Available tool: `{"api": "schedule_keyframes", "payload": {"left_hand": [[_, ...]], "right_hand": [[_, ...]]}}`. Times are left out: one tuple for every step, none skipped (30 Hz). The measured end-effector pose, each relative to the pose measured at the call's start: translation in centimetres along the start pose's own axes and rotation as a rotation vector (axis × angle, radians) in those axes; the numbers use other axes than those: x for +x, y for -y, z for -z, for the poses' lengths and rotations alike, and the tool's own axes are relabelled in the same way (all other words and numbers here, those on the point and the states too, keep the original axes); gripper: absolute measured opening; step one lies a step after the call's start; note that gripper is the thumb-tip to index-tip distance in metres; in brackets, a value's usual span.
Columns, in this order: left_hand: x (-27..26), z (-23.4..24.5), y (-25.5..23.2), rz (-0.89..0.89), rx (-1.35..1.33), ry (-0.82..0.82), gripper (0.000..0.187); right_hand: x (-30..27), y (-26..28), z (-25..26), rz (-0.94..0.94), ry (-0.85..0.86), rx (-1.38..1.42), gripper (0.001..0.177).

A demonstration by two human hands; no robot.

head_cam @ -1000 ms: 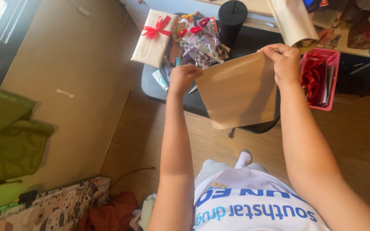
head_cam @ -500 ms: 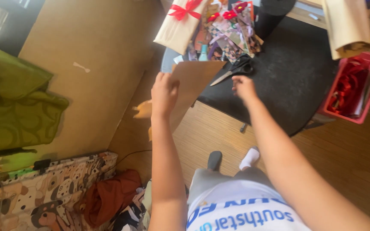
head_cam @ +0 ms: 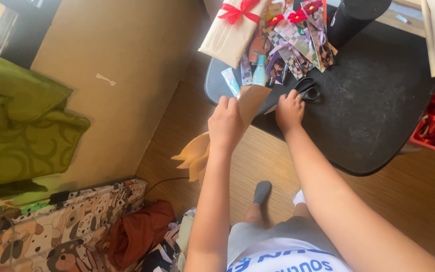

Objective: The person cuts a sheet of brown paper with scissors, then folds it into a small rectangular packet. They use a tape dispenser to apply tape to the folded paper, securing the packet. The finished packet is placed on the table.

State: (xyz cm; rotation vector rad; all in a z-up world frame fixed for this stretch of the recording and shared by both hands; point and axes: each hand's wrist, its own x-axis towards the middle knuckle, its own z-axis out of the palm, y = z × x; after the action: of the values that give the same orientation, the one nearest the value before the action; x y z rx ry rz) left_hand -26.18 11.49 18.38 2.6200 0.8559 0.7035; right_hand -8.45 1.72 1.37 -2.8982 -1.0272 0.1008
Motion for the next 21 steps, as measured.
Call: {"api": "schedule_keyframes", "payload": {"left_hand": [[0.1,-0.1,0.0,0.0,-0.008,0.004,0.012],[0.4,-0.2,0.0,-0.003,-0.017,0.005,0.012],[0.5,-0.3,-0.1,-0.023,-0.025,0.001,0.012],[0.6,-0.4,-0.2,-0.045,-0.031,-0.005,0.011],[0.7,-0.4,-0.3,-0.066,-0.038,-0.011,0.011],[0.8,-0.4,-0.5,-0.073,-0.044,0.007,0.011],[0.8,-0.4,-0.8,-0.081,-0.05,0.026,0.011],[1.0,-0.4,-1.2,-0.089,-0.058,0.043,0.011],[1.1,-0.4,-1.7,-0.094,-0.073,0.039,0.011],[1.2,-0.3,-2.3,-0.102,-0.087,0.037,0.01],[1.3,-0.3,-2.9,-0.11,-0.101,0.035,0.01],[1.6,-0.2,-3.6,-0.13,-0.112,0.04,0.01],[1.9,-0.2,-4.4,-0.149,-0.124,0.046,0.01],[2.1,-0.2,-5.2,-0.169,-0.138,0.053,0.01],[2.2,-0.2,-6.2,-0.193,-0.167,0.043,0.01],[2.5,-0.3,-7.2,-0.221,-0.195,0.034,0.011],[2.8,-0.4,-8.4,-0.247,-0.225,0.025,0.012],[2.9,-0.6,-9.7,-0.286,-0.25,0.0,0.015],[2.9,-1.0,-11.2,-0.324,-0.276,-0.024,0.019],[2.9,-1.6,-12.9,-0.362,-0.304,-0.044,0.022],[2.9,-2.6,-14.7,-0.37,-0.293,-0.01,0.022]], "right_hand": [[-0.3,-0.2,-0.1,0.0,0.07,0.027,0.016],[-0.5,-0.5,-0.2,0.018,-0.062,0.006,0.023],[-0.8,-1.0,-0.1,0.036,-0.194,-0.016,0.032],[-1.0,-1.3,0.1,0.056,-0.329,-0.037,0.042],[-1.3,-1.7,0.5,0.057,-0.356,-0.121,0.04],[-1.6,-2.4,0.9,0.057,-0.383,-0.205,0.038],[-1.8,-2.8,1.2,0.056,-0.409,-0.29,0.037],[-2.1,-3.2,1.6,0.046,-0.307,-0.239,0.03],[-2.4,-3.7,2.0,0.035,-0.207,-0.186,0.024],[-2.7,-4.1,2.2,0.019,-0.107,-0.131,0.019],[-3.1,-4.5,2.4,-0.005,-0.083,-0.095,0.019],[-3.7,-5.0,2.5,-0.031,-0.058,-0.058,0.018],[-4.3,-5.5,2.6,-0.057,-0.033,-0.021,0.018],[-5.0,-6.3,2.7,-0.09,0.011,-0.061,0.024],[-5.8,-7.2,2.9,-0.123,0.056,-0.101,0.034],[-6.2,-8.2,2.8,-0.159,0.1,-0.137,0.046],[-6.6,-9.4,2.9,-0.219,0.133,-0.09,0.047],[-7.2,-11.1,3.2,-0.282,0.168,-0.041,0.049],[-7.8,-12.9,3.4,-0.345,0.201,0.01,0.052],[-8.5,-15.1,3.6,-0.386,0.193,0.111,0.056],[-9.1,-17.5,3.9,-0.426,0.182,0.213,0.06]]}}
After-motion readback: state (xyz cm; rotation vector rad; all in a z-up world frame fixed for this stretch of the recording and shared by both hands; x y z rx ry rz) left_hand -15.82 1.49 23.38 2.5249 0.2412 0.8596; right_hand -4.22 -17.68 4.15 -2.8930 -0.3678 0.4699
